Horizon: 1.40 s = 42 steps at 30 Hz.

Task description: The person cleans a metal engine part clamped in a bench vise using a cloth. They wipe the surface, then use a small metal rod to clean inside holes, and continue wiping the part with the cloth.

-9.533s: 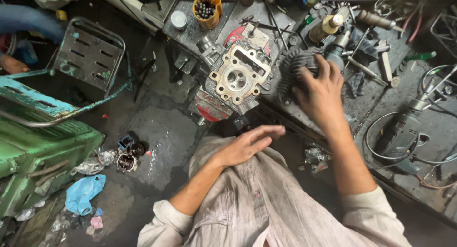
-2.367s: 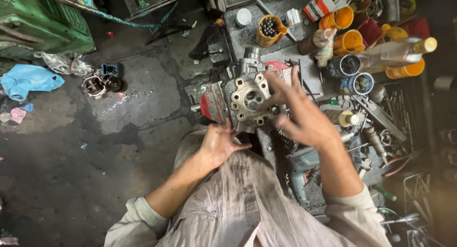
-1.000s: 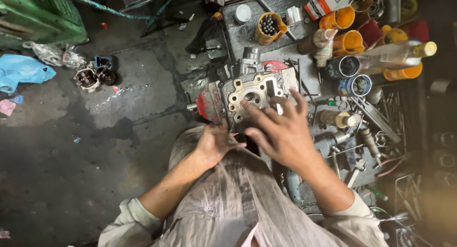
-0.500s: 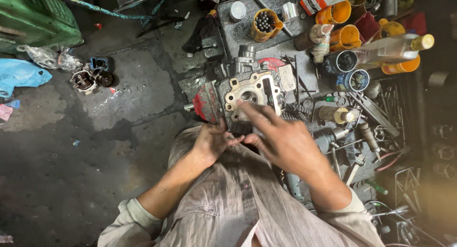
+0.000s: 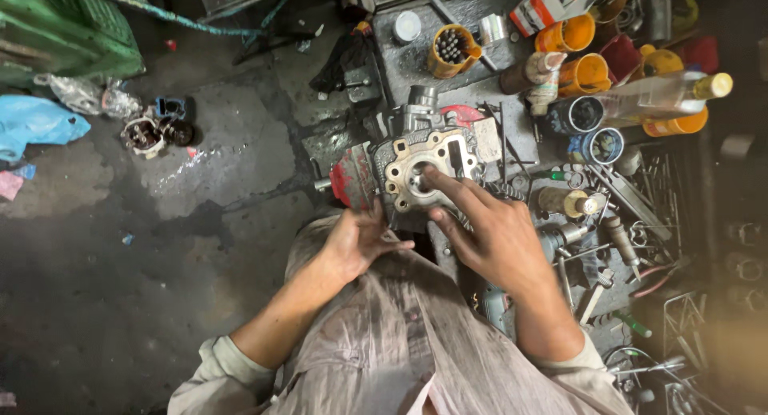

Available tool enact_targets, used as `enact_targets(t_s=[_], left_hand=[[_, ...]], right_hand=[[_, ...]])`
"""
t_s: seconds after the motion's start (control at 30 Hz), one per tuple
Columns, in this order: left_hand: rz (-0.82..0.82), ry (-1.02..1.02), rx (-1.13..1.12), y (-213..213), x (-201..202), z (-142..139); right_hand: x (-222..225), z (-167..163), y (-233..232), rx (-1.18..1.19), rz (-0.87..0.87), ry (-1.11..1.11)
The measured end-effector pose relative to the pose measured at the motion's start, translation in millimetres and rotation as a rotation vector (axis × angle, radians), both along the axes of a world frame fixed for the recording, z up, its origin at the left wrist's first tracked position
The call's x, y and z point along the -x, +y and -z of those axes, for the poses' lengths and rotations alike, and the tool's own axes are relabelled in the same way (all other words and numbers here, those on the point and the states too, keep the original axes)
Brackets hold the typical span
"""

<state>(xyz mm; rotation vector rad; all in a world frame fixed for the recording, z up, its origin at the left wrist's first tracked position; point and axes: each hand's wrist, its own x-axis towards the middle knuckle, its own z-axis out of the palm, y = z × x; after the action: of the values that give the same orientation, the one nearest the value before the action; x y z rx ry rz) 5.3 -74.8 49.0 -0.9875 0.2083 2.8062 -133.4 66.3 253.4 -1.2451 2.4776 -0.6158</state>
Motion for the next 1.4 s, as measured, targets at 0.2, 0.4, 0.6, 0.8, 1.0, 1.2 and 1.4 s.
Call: enact_targets(t_s=[0.2, 0.4, 0.6, 0.8, 1.0, 1.2, 1.4], left_hand=[[0.076, 0.028, -0.090, -8, 7, -14], [-0.007, -0.030, -0.093, -7, 11, -14], [-0.037, 0.017, -0.098, -5, 6, 5], [0.015, -0.029, -0.142, -14, -8, 8], [0.029, 0.018, -0.069, -15, -16, -9], [0.091, 0.158, -0.100, -14, -19, -33], [0.144, -0.002, -0.046, -11, -13, -39]], right_hand=[[3, 5, -10, -0.049, 0.015, -0.044], [14, -2, -18, 0.058, -0.048, 0.007], [16, 1, -17, 0.022, -0.056, 0.018], [9, 8, -17, 0.074, -0.018, 0.077], [8, -8, -16, -0.149, -0.001, -0.015], [11, -25, -18, -0.119, -0.103, 0.051], [19, -37, -8, 0.098, -0.181, 0.012]])
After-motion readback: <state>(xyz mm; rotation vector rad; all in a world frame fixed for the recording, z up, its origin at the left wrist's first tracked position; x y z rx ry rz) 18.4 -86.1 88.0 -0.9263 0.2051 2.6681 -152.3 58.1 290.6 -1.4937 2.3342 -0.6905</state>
